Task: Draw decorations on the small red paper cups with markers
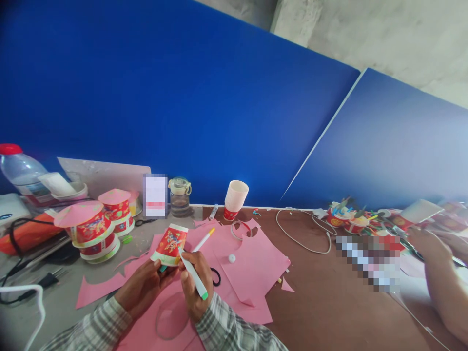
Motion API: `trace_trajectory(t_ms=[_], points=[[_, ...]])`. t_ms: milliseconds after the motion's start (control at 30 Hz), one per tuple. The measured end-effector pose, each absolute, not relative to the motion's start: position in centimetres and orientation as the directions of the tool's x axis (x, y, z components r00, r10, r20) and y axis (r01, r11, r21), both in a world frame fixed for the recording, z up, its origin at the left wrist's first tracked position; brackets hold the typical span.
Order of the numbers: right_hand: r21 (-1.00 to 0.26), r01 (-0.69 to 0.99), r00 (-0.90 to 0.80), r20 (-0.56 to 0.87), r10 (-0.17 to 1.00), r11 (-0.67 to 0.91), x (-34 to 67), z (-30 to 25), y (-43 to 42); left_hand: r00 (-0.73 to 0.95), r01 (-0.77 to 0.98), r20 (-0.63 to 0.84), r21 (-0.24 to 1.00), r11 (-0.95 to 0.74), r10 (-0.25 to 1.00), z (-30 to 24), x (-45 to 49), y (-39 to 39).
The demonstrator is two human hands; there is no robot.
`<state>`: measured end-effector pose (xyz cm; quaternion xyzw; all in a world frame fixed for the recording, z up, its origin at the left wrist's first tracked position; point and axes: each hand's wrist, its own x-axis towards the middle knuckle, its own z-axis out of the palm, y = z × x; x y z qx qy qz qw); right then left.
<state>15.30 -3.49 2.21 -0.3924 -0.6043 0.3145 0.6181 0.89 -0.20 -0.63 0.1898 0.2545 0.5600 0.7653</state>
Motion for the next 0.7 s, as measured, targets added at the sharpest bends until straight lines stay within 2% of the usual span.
trace_trajectory(t_ms=[567,700], points=[[-0.856,0.08,0.121,0.516,0.848,0.51,15.1,1.8,-3.3,0.241,-0.748,-0.145,0.602,0.279,0.96,-0.1,1.0,-0.3],[-0.869,-0.053,0.198,0.474,0.858,0.493,14.9,0.8,-2.7,0.217,-0.763,-0.171,0.584,0.276,0.961,-0.1,1.0,-0.3]])
